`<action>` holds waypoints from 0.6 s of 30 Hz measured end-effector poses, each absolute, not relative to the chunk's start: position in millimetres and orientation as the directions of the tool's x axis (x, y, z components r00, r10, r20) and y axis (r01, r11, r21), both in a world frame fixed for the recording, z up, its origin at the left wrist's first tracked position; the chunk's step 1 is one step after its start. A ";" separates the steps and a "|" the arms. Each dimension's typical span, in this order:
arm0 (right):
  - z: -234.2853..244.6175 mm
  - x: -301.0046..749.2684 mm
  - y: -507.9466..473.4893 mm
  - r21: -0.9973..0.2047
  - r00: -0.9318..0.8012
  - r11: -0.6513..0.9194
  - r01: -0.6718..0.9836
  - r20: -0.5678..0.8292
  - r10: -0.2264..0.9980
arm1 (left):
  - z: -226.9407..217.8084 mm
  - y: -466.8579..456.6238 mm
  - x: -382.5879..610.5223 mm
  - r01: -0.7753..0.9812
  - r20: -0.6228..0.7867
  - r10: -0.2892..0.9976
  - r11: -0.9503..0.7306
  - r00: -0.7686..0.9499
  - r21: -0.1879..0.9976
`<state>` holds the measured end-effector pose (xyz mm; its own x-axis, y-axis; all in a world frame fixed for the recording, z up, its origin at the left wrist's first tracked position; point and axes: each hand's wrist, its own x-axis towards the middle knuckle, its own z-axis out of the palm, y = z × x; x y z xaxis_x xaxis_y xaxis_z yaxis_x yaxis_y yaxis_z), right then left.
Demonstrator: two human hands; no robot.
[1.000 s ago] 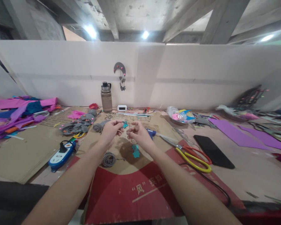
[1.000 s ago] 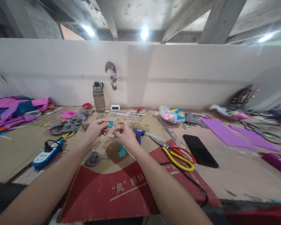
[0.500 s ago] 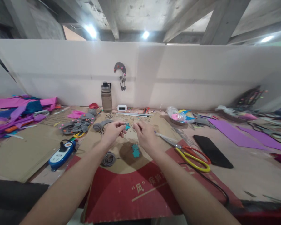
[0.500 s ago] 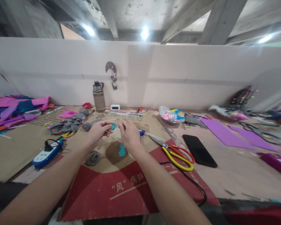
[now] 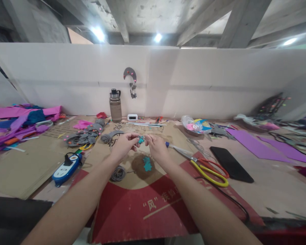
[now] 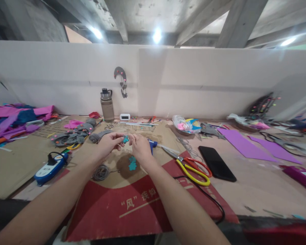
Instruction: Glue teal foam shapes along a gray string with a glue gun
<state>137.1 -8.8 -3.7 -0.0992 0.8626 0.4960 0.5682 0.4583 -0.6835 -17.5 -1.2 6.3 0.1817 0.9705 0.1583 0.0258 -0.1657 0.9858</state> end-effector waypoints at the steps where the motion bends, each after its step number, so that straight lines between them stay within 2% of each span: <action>1: -4.5 137.4 -7.7 -0.698 -0.094 0.457 0.551 0.492 0.865 | 6.1 -1.7 -16.6 0.034 0.157 0.971 -0.166 0.183 0.986; 5: -4.8 137.5 -6.0 -0.724 -0.105 0.479 0.497 0.498 0.861 | 7.3 -4.6 -12.7 0.055 0.164 0.969 -0.177 0.186 0.983; 18: -3.6 137.7 -7.1 -0.665 -0.171 0.511 0.545 0.508 0.844 | 5.4 -3.1 -15.3 0.082 0.204 0.960 -0.223 0.191 0.971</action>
